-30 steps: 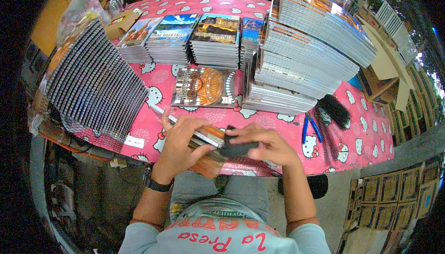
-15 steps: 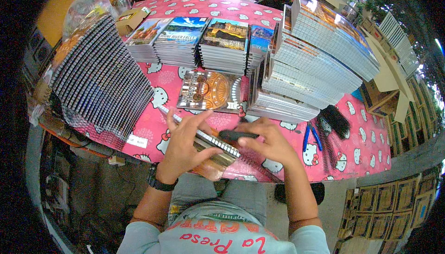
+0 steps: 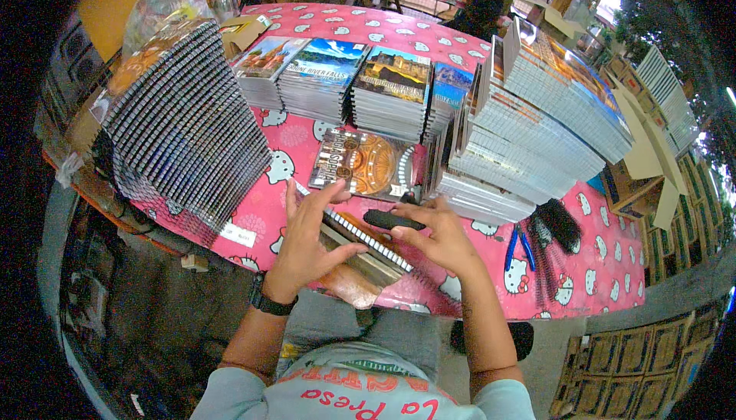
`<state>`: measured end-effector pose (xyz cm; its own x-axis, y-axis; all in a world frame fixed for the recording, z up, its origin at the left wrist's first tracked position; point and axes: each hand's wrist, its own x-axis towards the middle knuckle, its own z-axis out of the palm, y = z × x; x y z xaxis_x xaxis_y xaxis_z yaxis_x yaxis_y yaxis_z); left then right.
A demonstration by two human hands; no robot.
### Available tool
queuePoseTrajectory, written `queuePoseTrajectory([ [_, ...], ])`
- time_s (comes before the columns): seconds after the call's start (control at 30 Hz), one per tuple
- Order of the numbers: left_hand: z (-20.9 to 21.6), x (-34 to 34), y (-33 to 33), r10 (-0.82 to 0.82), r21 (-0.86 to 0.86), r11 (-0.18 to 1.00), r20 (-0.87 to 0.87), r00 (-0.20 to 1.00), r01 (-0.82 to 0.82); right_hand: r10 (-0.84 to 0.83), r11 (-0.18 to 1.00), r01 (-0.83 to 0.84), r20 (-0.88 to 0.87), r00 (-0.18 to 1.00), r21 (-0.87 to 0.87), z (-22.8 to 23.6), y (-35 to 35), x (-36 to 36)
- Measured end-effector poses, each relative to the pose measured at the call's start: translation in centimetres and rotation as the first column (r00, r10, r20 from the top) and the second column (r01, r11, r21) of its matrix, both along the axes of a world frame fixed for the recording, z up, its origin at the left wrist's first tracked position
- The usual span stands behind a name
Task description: The person finishes spiral notebooks by crimping the ends of the metal coils with a pair of blue pliers. They pick up individual notebooks from a central pile, perform the crimping action on both ends of the spiral by hand using the tool, and then place the finished notebook onto a separate stack.
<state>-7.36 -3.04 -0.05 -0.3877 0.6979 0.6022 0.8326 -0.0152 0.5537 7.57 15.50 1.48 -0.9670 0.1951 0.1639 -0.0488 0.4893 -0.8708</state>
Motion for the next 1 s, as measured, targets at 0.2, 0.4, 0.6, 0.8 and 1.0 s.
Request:
queuePoseTrajectory([
  [0.2, -0.3, -1.0, -0.2, 0.163, 0.105, 0.981, -0.004, 0.987, -0.162, -0.113, 0.922, 0.096, 0.023, 0.993, 0.376, 0.5, -1.1, -2.2],
  [0.4, -4.2, -2.7, 0.1, -0.242, 0.423, 0.901, 0.665, 0.707, -0.090, 0.003, 0.997, -0.011, -0.107, 0.994, -0.071, 0.3, -1.9, -2.7],
  [0.6, -4.0, -3.1, -0.2, -0.351, 0.460, 0.874, 0.822, 0.449, -0.158, 0.045, 0.854, -0.154, -0.224, 0.974, -0.498, -0.6, -2.3, -3.9],
  [0.8, -4.6, -3.1, -0.4, -0.343, 0.436, 0.884, 0.850, 0.399, -0.169, 0.003, 0.954, -0.022, -0.064, 0.998, -0.300, -0.2, -2.6, -5.0],
  [1.0, -5.2, -3.1, -0.1, -0.332, 0.435, 0.886, 0.836, 0.436, -0.161, 0.031, 0.770, -0.119, -0.151, 0.988, -0.626, -1.5, -2.8, -5.8],
])
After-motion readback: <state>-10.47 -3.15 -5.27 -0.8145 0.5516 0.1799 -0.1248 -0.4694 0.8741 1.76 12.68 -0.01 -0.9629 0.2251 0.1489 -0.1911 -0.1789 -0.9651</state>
